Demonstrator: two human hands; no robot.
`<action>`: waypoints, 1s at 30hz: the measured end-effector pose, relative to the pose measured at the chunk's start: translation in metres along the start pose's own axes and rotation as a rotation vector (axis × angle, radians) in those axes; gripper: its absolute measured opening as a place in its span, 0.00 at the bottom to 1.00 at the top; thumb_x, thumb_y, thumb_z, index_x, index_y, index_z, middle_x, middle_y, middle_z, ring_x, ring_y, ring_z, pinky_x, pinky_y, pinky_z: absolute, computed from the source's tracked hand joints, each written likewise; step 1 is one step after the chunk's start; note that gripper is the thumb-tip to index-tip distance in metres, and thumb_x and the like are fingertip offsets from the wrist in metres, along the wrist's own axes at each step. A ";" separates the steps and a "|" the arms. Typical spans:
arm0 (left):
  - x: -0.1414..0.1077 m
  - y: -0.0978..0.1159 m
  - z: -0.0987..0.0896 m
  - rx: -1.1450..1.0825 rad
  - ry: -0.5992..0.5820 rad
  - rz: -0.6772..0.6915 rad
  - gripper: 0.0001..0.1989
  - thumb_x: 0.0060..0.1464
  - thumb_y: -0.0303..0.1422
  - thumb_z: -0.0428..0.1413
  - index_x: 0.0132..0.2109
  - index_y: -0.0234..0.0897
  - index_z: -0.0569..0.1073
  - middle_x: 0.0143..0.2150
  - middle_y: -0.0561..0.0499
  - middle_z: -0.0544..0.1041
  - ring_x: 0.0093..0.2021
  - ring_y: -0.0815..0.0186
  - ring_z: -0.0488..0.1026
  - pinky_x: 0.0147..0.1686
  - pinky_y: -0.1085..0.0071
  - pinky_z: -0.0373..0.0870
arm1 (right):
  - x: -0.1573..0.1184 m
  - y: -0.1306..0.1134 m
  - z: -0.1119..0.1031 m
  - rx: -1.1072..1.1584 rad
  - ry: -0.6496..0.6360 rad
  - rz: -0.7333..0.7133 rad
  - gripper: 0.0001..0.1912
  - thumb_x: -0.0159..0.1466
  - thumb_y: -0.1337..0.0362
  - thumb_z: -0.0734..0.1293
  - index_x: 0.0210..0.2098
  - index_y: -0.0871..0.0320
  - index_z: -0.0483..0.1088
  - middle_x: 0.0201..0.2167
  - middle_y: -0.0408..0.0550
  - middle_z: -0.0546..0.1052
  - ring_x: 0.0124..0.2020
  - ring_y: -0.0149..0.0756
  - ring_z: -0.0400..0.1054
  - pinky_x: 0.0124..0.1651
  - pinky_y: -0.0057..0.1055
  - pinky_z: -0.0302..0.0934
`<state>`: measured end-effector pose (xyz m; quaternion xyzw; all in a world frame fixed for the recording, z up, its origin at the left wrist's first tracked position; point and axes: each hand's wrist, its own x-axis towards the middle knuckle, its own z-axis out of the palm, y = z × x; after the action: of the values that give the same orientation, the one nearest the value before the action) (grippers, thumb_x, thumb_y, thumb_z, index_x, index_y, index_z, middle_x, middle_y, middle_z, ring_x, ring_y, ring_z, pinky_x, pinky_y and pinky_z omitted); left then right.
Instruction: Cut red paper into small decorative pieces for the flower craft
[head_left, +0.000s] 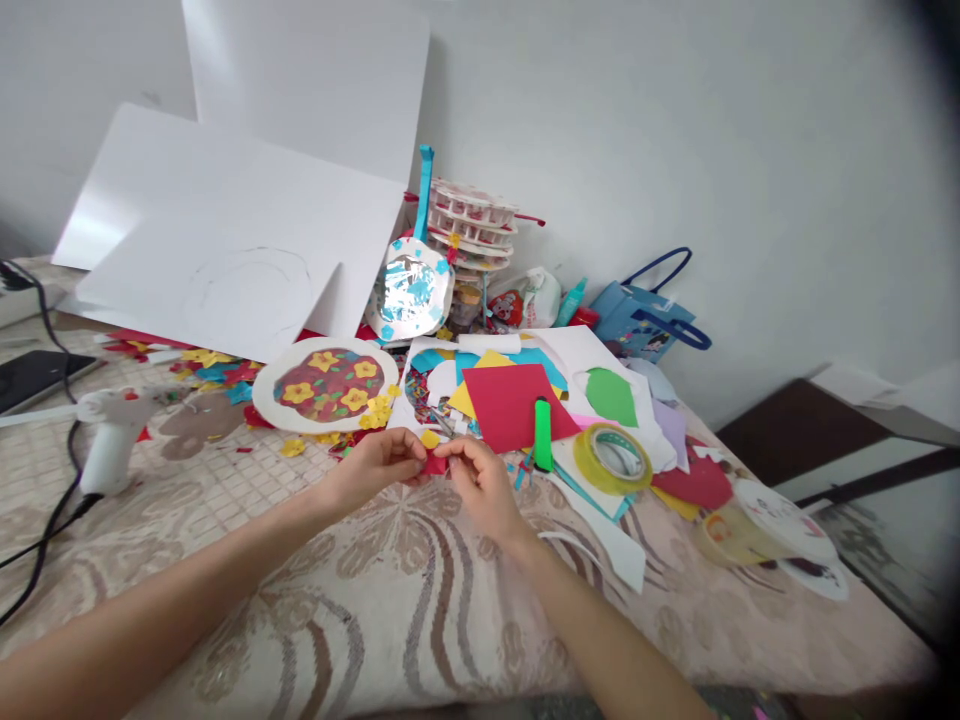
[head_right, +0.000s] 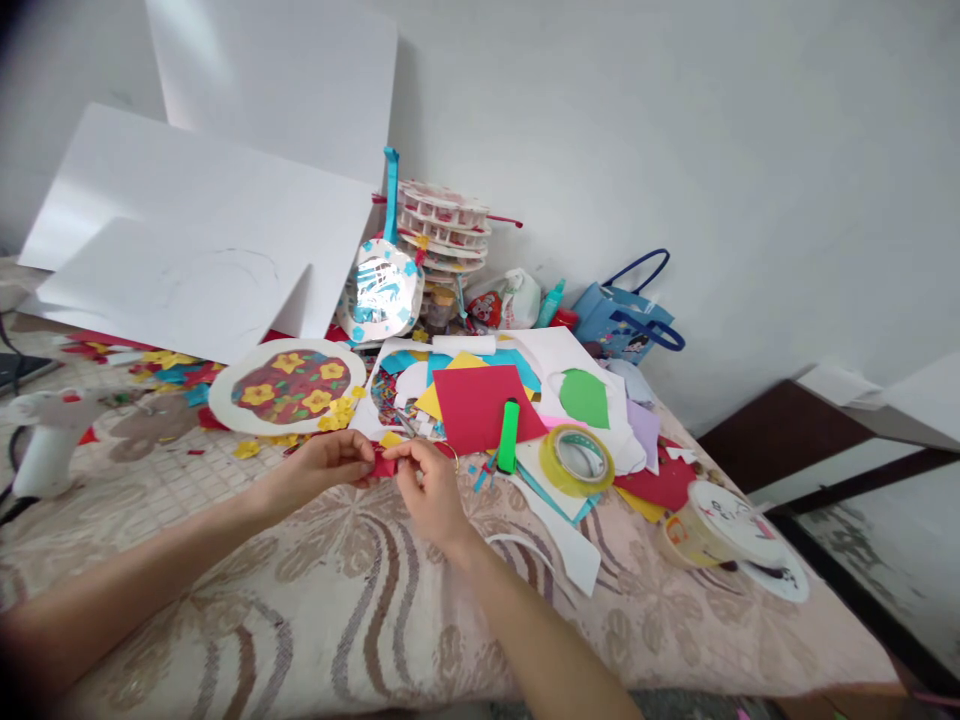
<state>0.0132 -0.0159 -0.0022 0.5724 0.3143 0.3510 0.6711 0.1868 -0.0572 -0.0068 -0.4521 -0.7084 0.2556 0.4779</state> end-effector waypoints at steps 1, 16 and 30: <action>0.001 -0.001 -0.001 0.020 -0.009 0.026 0.07 0.47 0.30 0.58 0.34 0.33 0.69 0.29 0.52 0.75 0.28 0.71 0.72 0.32 0.73 0.68 | 0.000 0.001 0.000 0.001 0.011 0.012 0.13 0.59 0.72 0.56 0.37 0.58 0.70 0.34 0.47 0.73 0.34 0.32 0.67 0.35 0.27 0.60; -0.004 0.004 0.000 0.370 0.018 0.271 0.09 0.46 0.30 0.59 0.37 0.33 0.70 0.35 0.47 0.74 0.35 0.65 0.72 0.39 0.68 0.69 | 0.000 -0.005 -0.005 -0.072 0.035 -0.145 0.09 0.58 0.71 0.60 0.37 0.57 0.69 0.33 0.46 0.73 0.34 0.32 0.67 0.39 0.29 0.62; -0.008 0.011 0.005 0.405 0.018 0.366 0.08 0.49 0.29 0.57 0.39 0.34 0.70 0.37 0.47 0.73 0.38 0.65 0.71 0.42 0.68 0.68 | -0.001 -0.005 -0.005 -0.074 0.075 -0.185 0.07 0.59 0.70 0.61 0.35 0.56 0.69 0.32 0.46 0.73 0.34 0.33 0.67 0.39 0.30 0.62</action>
<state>0.0119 -0.0245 0.0095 0.7391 0.2750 0.4015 0.4656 0.1893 -0.0604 -0.0016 -0.4115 -0.7378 0.1669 0.5084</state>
